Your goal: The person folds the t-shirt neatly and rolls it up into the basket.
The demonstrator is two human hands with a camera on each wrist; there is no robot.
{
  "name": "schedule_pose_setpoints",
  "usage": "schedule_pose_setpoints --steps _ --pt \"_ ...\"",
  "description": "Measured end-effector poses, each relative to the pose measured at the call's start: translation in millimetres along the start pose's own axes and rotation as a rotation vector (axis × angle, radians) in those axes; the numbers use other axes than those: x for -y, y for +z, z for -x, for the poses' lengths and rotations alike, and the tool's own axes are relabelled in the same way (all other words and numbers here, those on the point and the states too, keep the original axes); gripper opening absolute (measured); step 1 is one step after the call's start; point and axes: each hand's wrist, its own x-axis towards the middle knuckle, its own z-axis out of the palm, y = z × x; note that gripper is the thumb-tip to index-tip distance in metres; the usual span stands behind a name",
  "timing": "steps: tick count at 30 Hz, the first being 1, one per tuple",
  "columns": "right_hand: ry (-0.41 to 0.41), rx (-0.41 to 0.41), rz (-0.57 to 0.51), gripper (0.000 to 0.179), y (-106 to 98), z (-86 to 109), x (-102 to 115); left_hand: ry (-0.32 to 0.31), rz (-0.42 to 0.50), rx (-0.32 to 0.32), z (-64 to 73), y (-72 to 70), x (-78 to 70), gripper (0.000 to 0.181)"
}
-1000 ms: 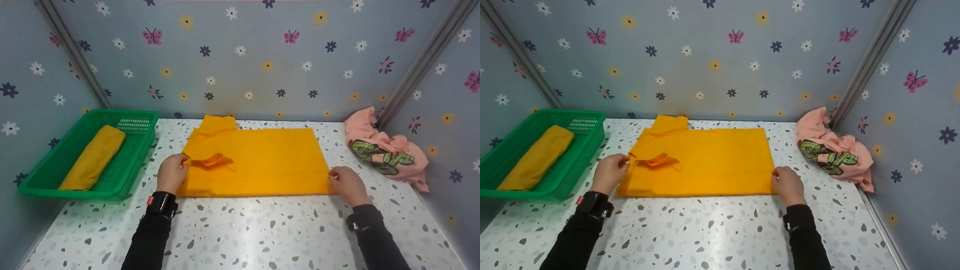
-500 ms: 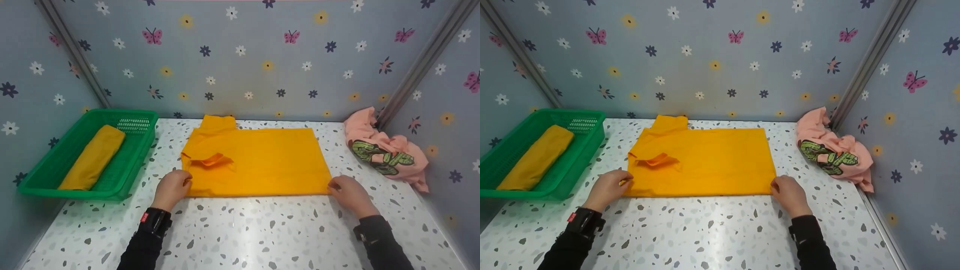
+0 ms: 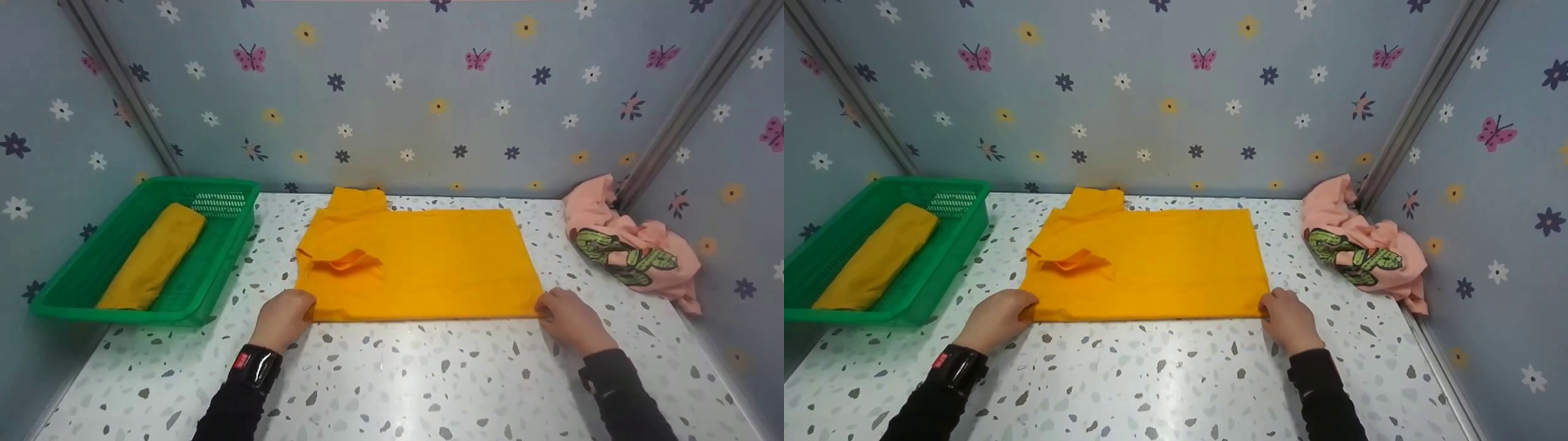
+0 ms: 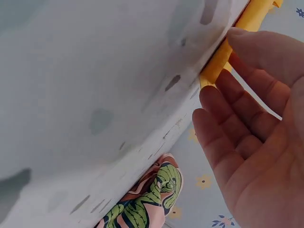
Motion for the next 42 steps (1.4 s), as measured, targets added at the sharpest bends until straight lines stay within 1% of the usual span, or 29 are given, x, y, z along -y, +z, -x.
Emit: schedule_pose_setpoints --steps 3,7,10,13,19,23,27,34,42 --pt "0.017 0.014 0.002 0.012 1 -3.8 1 -0.004 -0.013 0.013 -0.6 1.4 1.3 0.026" --pt "0.048 0.027 0.006 0.01 2 -9.8 1 -0.024 -0.006 -0.006 -1.9 2.8 3.0 0.022" --pt "0.047 0.028 0.025 0.008 3 -13.3 1 -0.038 0.017 -0.025 -3.8 2.7 4.3 0.022" --pt "0.037 0.034 0.036 0.007 2 -15.4 0 -0.05 0.038 -0.031 -5.3 0.8 5.0 0.023" --pt "0.038 0.028 0.008 0.008 -2 -10.5 -1 -0.067 0.075 -0.001 -4.0 -6.1 5.7 0.019" --pt "0.02 0.041 -0.01 0.009 -4 -3.9 -1 -0.066 0.094 0.016 0.9 -9.3 5.4 0.016" --pt "0.007 0.064 -0.015 0.011 -5 3.3 1 -0.057 0.093 0.033 7.9 -11.2 4.2 0.015" --pt "-0.033 0.087 -0.012 0.013 -6 17.1 3 -0.039 0.068 0.063 20.8 -17.0 -0.9 0.024" --pt "-0.022 0.133 -0.055 0.015 -9 32.6 8 -0.018 0.071 0.079 34.9 -20.2 -4.1 0.026"
